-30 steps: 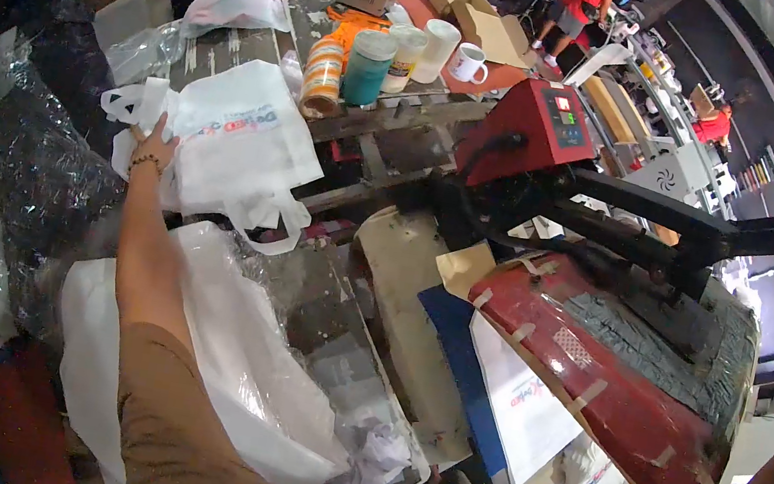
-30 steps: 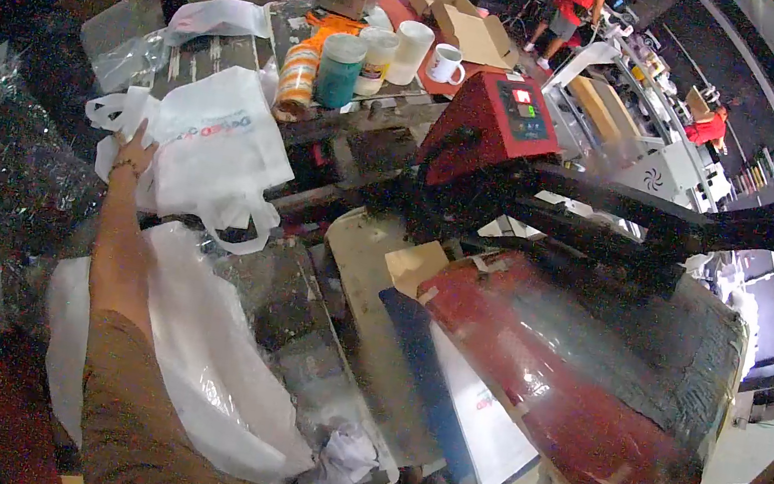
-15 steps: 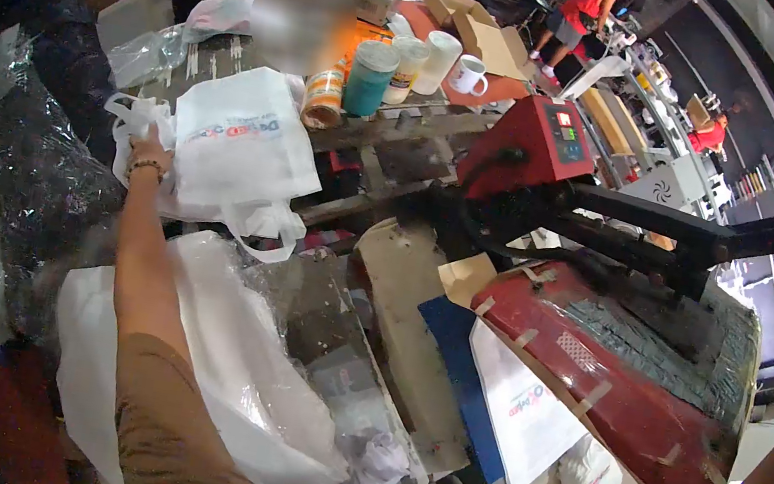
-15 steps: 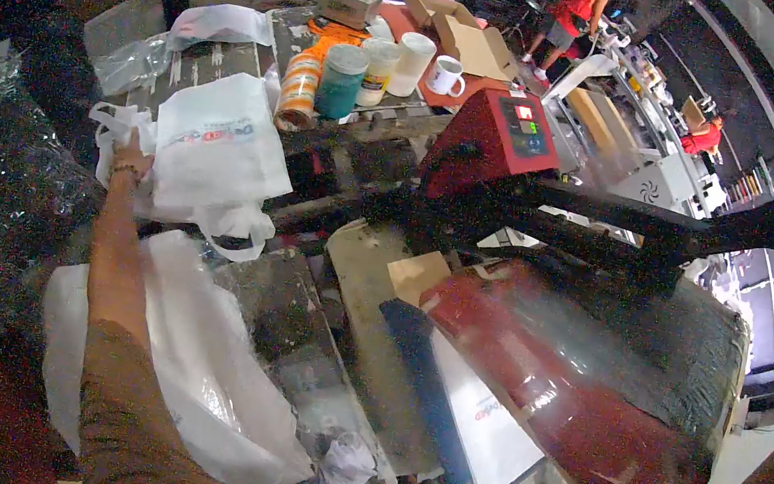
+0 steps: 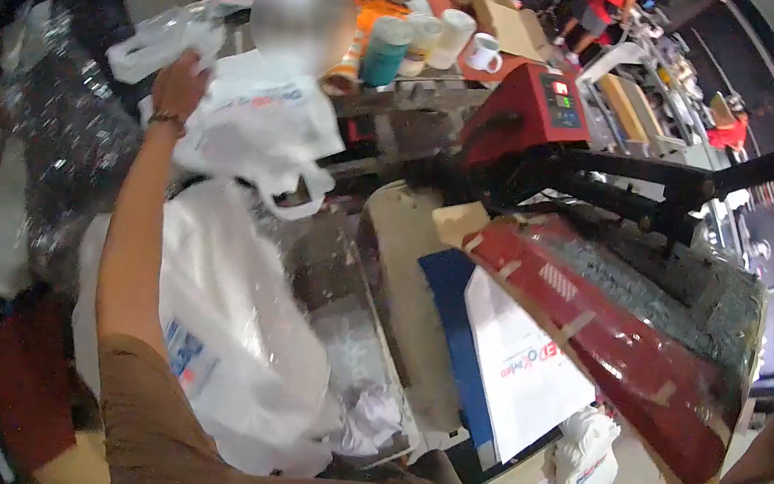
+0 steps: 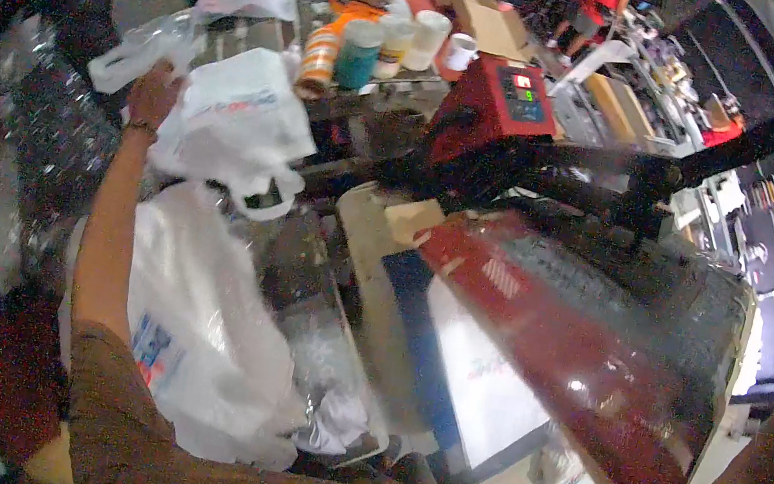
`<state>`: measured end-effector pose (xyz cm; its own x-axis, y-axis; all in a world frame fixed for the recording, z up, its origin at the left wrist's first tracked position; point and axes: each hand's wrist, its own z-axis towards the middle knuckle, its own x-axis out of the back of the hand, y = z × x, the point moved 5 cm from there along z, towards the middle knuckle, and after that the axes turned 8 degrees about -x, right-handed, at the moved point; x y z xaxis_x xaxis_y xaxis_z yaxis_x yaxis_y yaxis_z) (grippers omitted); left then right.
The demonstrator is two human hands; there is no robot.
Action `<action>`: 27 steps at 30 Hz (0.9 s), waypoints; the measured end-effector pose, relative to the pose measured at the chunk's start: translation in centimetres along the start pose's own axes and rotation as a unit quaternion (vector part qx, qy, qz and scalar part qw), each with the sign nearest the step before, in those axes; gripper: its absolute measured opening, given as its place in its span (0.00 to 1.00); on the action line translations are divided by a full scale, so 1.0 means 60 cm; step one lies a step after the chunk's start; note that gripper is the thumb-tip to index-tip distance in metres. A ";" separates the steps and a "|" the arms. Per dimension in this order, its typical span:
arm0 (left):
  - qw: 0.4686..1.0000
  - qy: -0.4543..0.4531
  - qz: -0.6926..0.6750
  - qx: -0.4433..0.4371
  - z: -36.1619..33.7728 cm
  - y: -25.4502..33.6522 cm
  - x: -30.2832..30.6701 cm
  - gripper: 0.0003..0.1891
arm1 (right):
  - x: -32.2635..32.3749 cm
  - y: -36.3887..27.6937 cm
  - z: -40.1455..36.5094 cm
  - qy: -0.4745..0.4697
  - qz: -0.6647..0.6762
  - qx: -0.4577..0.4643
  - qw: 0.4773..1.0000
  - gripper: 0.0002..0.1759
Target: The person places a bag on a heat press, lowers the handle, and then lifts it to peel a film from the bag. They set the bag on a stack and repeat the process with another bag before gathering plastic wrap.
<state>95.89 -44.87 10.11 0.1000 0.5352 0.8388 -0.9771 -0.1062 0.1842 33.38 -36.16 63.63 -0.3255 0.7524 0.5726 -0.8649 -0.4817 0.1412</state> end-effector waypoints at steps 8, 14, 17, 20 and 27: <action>0.992 0.096 -0.041 -0.067 -0.134 0.100 0.360 0.19 | 0.075 -0.018 -0.021 0.032 0.043 0.041 0.998 0.22; 0.970 -0.046 -0.228 0.067 -0.536 0.191 0.552 0.11 | 0.303 -0.015 -0.271 0.091 0.328 -0.035 0.940 0.21; 0.878 -0.043 -0.463 0.110 -0.800 0.244 0.538 0.13 | 0.316 -0.057 -0.505 -0.068 0.450 0.036 0.889 0.21; 0.778 -0.184 -0.569 0.192 -0.979 0.397 0.503 0.11 | 0.190 -0.282 -0.713 -0.340 0.602 0.131 0.711 0.43; 0.809 -0.264 -0.525 0.014 -1.125 0.640 0.482 0.19 | -0.055 -0.584 -1.218 -0.739 0.605 -0.122 0.270 0.56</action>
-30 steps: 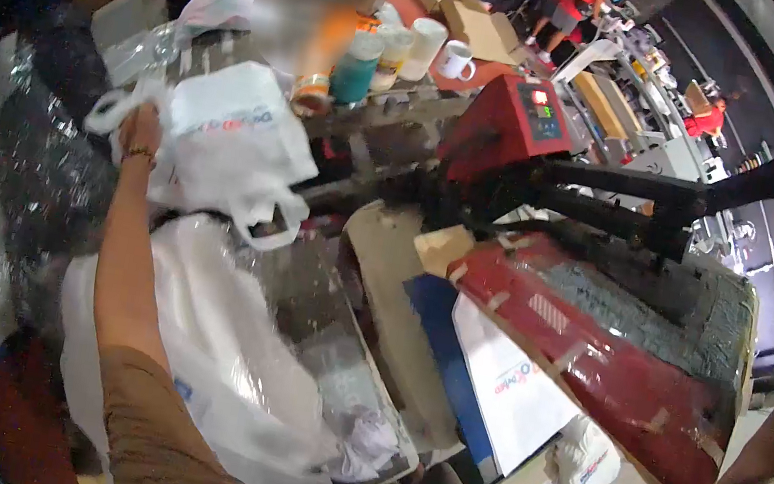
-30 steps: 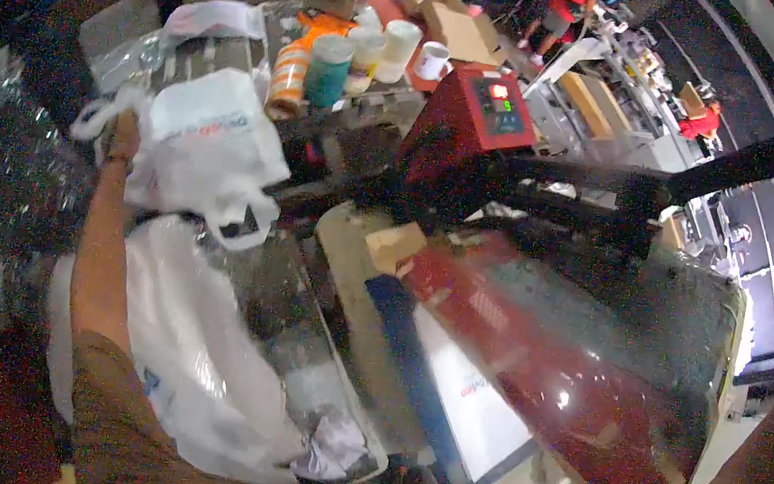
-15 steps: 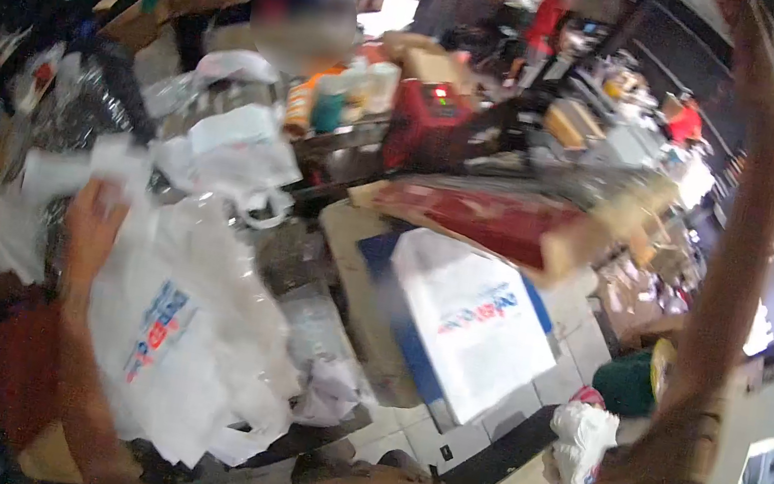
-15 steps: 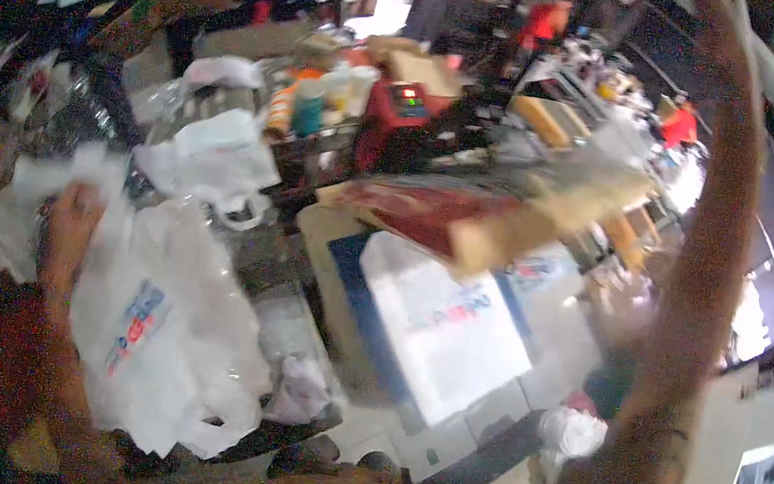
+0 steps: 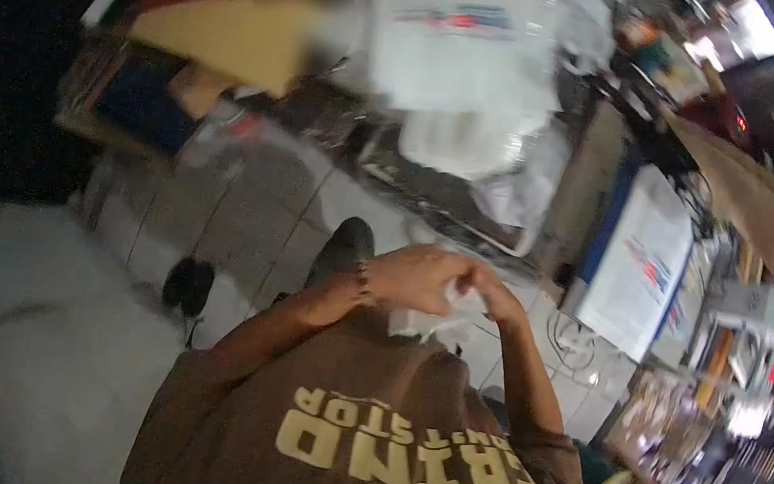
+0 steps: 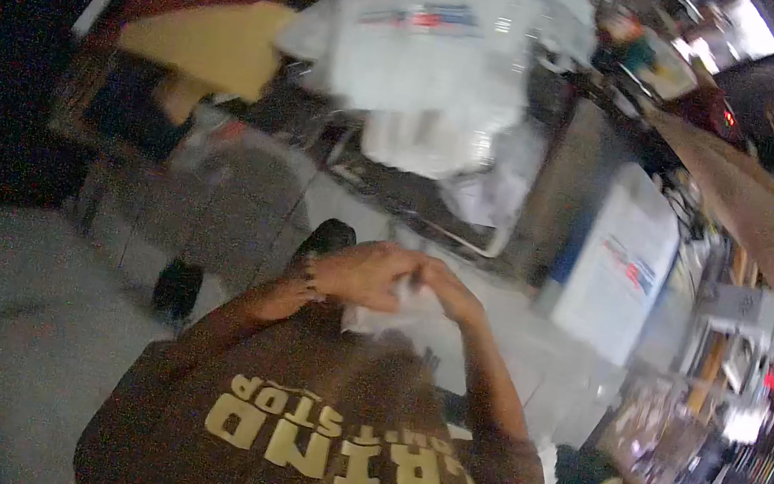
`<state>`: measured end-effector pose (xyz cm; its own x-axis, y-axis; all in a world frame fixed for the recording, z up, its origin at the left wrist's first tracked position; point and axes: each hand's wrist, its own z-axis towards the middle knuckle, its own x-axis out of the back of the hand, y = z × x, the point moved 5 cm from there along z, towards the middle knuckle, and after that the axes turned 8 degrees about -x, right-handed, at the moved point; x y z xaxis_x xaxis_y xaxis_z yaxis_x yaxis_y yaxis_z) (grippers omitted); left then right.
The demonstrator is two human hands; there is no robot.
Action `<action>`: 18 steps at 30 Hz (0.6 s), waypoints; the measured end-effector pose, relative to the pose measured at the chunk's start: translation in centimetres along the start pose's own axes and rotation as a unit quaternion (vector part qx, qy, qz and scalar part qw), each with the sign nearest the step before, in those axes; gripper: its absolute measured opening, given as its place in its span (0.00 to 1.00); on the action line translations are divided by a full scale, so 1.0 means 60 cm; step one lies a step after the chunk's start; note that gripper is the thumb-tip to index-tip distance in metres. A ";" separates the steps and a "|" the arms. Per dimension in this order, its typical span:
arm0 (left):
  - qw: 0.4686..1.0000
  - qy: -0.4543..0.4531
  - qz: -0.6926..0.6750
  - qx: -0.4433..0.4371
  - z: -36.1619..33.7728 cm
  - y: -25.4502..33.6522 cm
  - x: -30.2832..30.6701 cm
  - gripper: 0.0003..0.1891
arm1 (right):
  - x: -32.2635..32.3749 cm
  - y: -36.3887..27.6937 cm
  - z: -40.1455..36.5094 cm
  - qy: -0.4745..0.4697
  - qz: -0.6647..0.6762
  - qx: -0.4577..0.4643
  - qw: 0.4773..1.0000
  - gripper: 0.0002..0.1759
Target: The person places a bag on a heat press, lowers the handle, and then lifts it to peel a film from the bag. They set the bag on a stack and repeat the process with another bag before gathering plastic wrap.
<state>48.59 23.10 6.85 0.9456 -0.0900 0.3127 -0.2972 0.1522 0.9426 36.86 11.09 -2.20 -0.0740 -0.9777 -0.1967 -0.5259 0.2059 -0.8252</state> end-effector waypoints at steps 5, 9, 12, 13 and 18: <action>0.984 0.167 0.050 -0.032 -0.074 -0.079 0.021 0.22 | -0.097 0.020 0.010 0.106 0.207 -0.027 0.972 0.48; 0.935 0.308 0.170 -0.047 -0.153 -0.147 0.069 0.24 | -0.067 0.102 0.113 0.266 0.013 -0.053 0.962 0.30; 0.945 0.323 -0.037 0.040 -0.232 -0.259 0.099 0.29 | -0.089 0.100 0.204 0.302 -0.002 -0.076 0.950 0.24; 0.941 0.331 -0.043 0.045 -0.267 -0.267 0.118 0.29 | -0.096 0.109 0.240 0.322 -0.031 -0.077 0.943 0.23; 0.906 0.402 0.068 0.116 -0.444 -0.363 0.184 0.37 | -0.199 0.116 0.411 0.305 -0.684 0.062 0.659 0.25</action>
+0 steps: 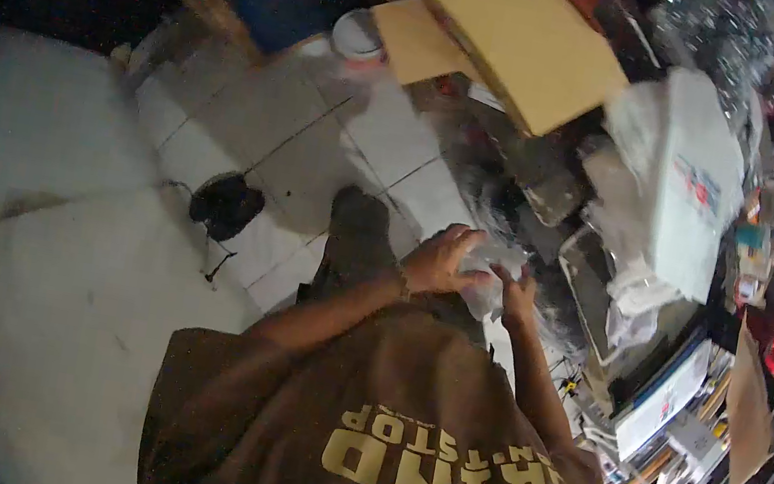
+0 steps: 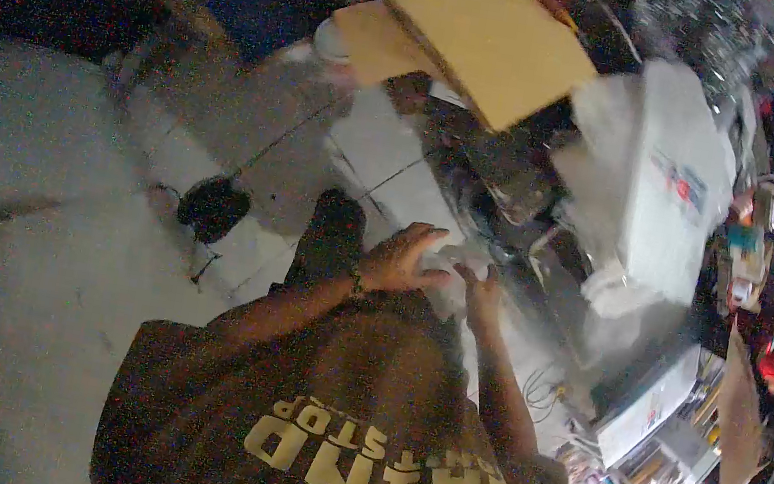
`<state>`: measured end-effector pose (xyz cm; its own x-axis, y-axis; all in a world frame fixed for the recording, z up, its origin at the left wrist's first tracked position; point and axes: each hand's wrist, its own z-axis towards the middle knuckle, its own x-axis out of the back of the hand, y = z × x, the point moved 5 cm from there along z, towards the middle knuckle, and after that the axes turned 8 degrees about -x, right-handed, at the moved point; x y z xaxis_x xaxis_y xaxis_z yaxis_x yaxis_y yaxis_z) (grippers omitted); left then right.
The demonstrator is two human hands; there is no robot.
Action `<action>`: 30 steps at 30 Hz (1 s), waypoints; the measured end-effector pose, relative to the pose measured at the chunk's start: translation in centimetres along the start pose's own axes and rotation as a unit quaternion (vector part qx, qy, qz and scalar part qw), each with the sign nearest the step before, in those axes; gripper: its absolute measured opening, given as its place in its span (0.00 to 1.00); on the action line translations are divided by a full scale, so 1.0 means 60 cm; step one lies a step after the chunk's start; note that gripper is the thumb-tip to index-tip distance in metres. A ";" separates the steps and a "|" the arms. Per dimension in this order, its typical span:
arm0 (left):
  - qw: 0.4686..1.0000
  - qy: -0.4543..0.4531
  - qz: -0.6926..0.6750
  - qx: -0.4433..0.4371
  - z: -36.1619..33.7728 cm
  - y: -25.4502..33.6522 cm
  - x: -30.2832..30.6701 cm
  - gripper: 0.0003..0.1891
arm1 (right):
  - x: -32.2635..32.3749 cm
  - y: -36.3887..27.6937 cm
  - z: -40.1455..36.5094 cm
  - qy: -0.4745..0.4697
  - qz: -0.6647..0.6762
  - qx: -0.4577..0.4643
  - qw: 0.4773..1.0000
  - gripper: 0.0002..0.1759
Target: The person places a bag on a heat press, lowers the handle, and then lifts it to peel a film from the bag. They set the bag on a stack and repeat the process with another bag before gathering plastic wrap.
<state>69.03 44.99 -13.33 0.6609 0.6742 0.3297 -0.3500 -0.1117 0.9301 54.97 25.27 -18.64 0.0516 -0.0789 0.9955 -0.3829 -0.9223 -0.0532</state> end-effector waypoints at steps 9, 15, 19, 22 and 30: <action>0.941 -0.225 0.060 0.245 0.005 -0.240 0.232 0.32 | -0.170 0.023 0.266 -0.166 0.402 -0.262 0.862 0.25; 0.982 -0.029 0.076 0.173 0.023 -0.516 0.190 0.27 | -0.300 0.173 0.350 -0.136 0.368 -0.318 0.863 0.24; 0.984 -0.086 0.096 0.122 0.063 -0.695 0.083 0.29 | -0.353 0.239 0.339 -0.114 0.382 -0.350 0.848 0.24; 0.977 -0.167 0.086 0.101 0.124 -0.774 0.049 0.33 | -0.389 0.277 0.332 -0.061 0.387 -0.371 0.842 0.23; 0.986 -0.039 0.140 -0.082 0.314 -0.877 0.037 0.37 | -0.452 0.391 0.269 0.126 0.377 -0.466 0.791 0.22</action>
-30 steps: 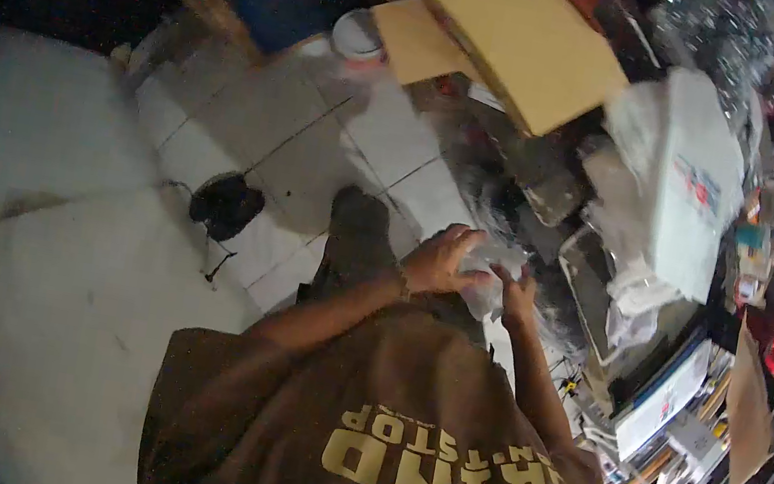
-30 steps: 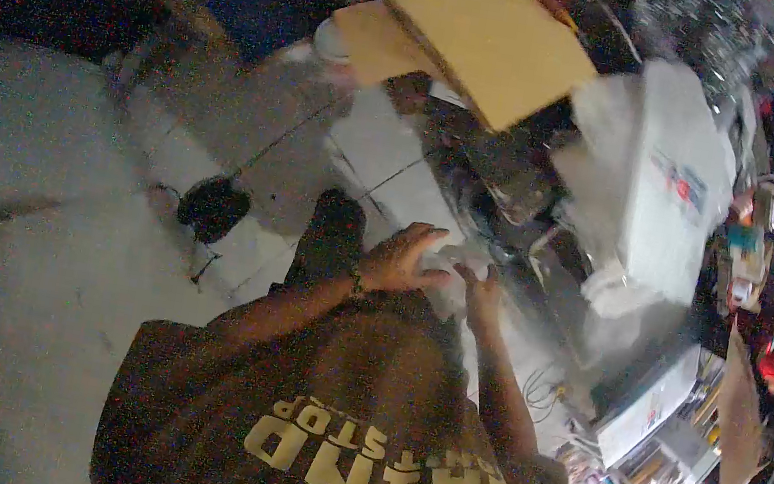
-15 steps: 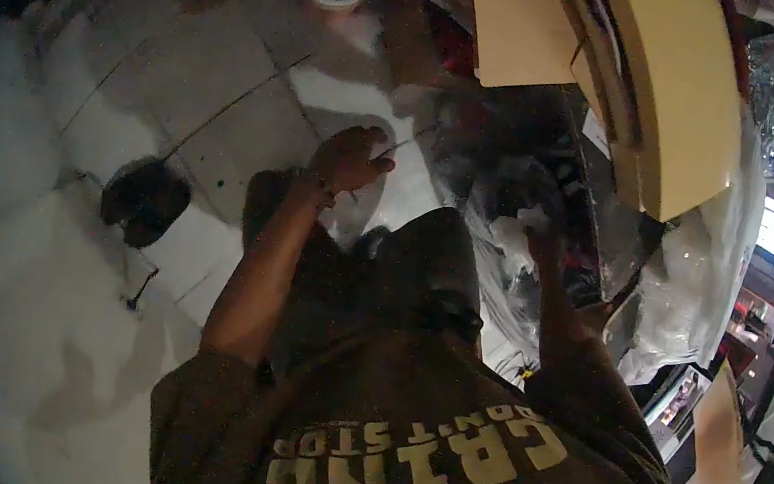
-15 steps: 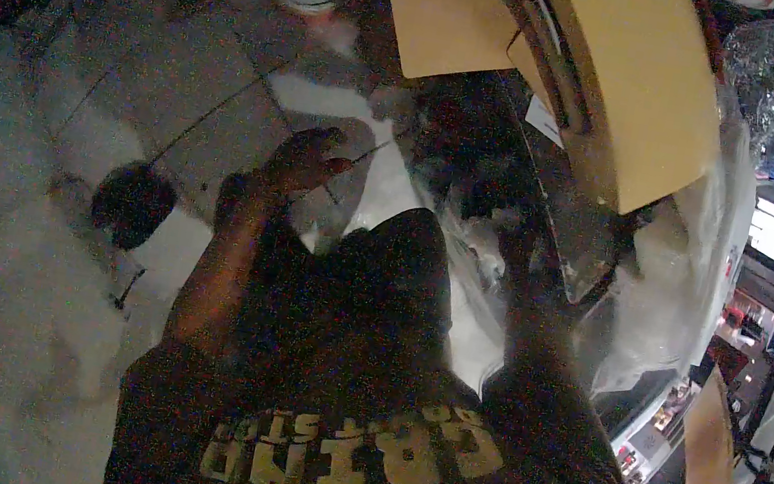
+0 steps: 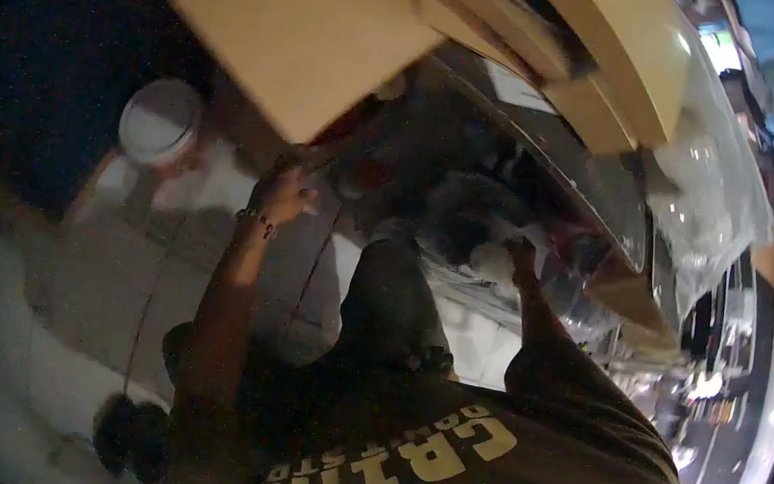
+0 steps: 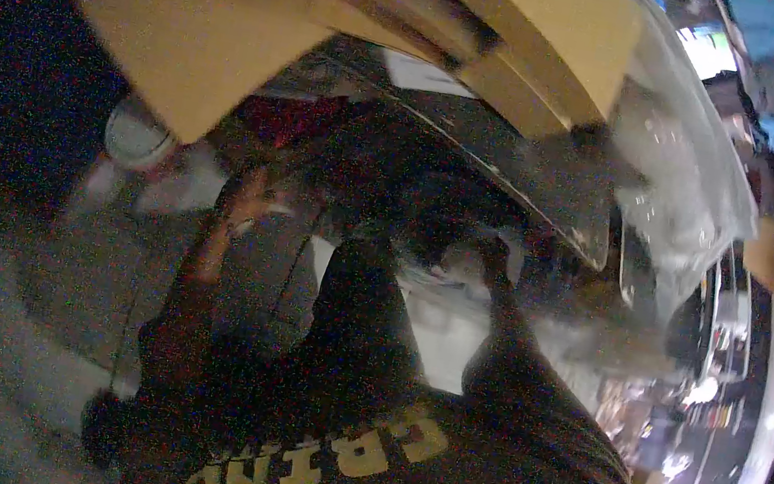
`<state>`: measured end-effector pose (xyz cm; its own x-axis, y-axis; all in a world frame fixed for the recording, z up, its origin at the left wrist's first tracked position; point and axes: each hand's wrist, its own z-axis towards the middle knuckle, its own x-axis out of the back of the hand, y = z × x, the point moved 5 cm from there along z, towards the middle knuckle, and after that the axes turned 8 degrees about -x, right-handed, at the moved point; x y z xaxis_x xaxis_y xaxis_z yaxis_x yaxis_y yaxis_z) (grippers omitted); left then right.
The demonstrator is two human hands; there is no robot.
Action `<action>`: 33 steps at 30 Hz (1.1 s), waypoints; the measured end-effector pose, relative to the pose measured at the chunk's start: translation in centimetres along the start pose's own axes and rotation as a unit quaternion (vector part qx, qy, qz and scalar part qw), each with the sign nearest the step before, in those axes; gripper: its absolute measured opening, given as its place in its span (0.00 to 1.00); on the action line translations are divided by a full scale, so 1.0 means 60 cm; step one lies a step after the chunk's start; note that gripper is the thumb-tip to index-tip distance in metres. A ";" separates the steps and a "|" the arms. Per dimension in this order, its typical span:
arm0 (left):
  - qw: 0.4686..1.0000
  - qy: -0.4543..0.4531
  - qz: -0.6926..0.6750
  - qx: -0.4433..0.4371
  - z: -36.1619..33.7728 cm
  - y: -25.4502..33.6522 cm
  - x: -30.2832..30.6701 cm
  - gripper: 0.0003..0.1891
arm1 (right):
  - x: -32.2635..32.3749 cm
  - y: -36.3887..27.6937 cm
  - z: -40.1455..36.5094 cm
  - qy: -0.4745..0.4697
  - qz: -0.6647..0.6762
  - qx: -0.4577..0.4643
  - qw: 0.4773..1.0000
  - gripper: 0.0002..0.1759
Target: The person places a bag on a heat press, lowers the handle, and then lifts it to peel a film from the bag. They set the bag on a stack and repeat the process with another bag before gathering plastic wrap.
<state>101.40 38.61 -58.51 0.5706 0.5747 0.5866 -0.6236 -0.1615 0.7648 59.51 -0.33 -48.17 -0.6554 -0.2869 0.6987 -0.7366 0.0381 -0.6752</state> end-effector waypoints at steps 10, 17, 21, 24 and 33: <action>0.976 -0.046 0.214 0.015 0.080 -0.062 -0.066 0.35 | 0.025 0.136 -0.010 0.098 0.073 -0.038 0.992 0.21; 0.991 -0.002 0.030 0.128 0.100 -0.144 -0.090 0.21 | -0.001 0.119 -0.017 0.055 0.071 -0.008 0.996 0.21; 0.975 0.107 0.172 -0.095 0.092 -0.115 -0.100 0.19 | -0.004 0.122 -0.021 0.046 0.053 0.005 0.998 0.21; 0.962 0.078 0.241 -0.098 0.072 -0.062 -0.059 0.21 | -0.004 0.121 -0.022 0.044 0.026 0.020 0.999 0.21; 0.974 -0.010 0.222 0.035 0.026 0.023 -0.056 0.21 | -0.030 0.037 -0.062 -0.049 -0.294 0.240 0.924 0.21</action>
<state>99.46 35.21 -59.03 0.2630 0.4210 0.8681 -0.7742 -0.4449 0.4503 58.44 3.86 -50.07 -0.1306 -0.2091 0.9691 -0.7867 -0.5731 -0.2296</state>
